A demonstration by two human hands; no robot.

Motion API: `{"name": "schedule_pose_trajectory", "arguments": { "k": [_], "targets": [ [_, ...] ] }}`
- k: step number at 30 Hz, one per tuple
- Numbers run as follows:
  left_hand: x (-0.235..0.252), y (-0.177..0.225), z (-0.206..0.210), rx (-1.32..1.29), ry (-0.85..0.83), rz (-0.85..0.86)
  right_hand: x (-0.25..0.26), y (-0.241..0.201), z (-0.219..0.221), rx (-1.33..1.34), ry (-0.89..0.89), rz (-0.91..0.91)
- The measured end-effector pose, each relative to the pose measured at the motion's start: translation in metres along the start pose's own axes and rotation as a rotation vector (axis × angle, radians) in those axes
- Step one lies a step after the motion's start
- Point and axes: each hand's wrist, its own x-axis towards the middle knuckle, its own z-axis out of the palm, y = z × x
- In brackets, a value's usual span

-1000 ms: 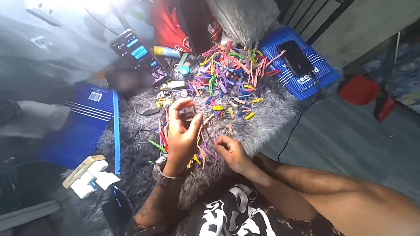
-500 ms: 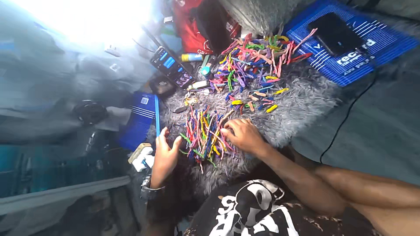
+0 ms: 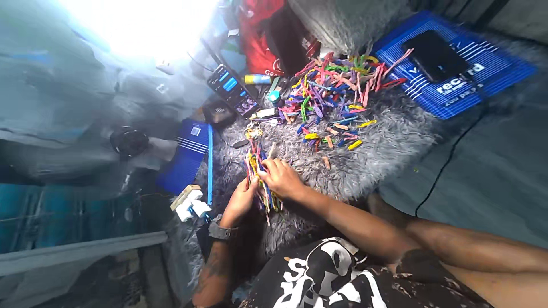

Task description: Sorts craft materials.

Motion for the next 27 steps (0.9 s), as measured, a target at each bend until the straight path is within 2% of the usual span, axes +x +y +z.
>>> {"name": "schedule_pose_trajectory", "arguments": {
  "k": [5, 7, 9, 11, 12, 14, 17, 18, 19, 23, 25, 27],
  "targets": [
    [-0.012, 0.005, 0.007, 0.065, -0.05, -0.051, -0.004, 0.015, 0.014, -0.032, 0.071, -0.103],
    [-0.012, 0.001, -0.003, 0.182, 0.055, 0.003, -0.004, 0.021, 0.014, -0.009, 0.088, -0.151],
    [-0.013, 0.0, -0.012, 0.26, 0.261, 0.116, -0.006, 0.027, 0.01, 0.052, 0.138, -0.234],
    [-0.018, 0.013, -0.016, 0.226, 0.392, 0.264, -0.009, 0.034, 0.001, 0.066, 0.282, -0.331],
    [-0.02, 0.024, -0.016, 0.17, 0.399, 0.337, -0.011, 0.037, -0.008, 0.04, 0.348, -0.342],
    [-0.024, 0.046, -0.007, 0.001, 0.337, 0.463, -0.02, 0.04, -0.029, -0.038, 0.389, -0.208],
    [-0.018, 0.072, 0.017, -0.234, 0.102, 0.543, -0.031, 0.039, -0.049, -0.152, 0.261, 0.129],
    [-0.013, 0.078, 0.025, -0.259, 0.033, 0.551, -0.033, 0.038, -0.049, -0.172, 0.21, 0.191],
    [-0.008, 0.082, 0.033, -0.264, -0.025, 0.56, -0.035, 0.037, -0.047, -0.168, 0.184, 0.19],
    [0.011, 0.09, 0.046, -0.222, -0.198, 0.519, -0.041, 0.032, -0.021, -0.012, 0.053, -0.034],
    [0.024, 0.091, 0.046, -0.165, -0.247, 0.471, -0.037, 0.024, -0.013, 0.004, -0.031, -0.042],
    [0.041, 0.086, 0.048, -0.109, -0.305, 0.423, -0.038, 0.024, -0.007, -0.071, 0.034, -0.03]
  ]
}}
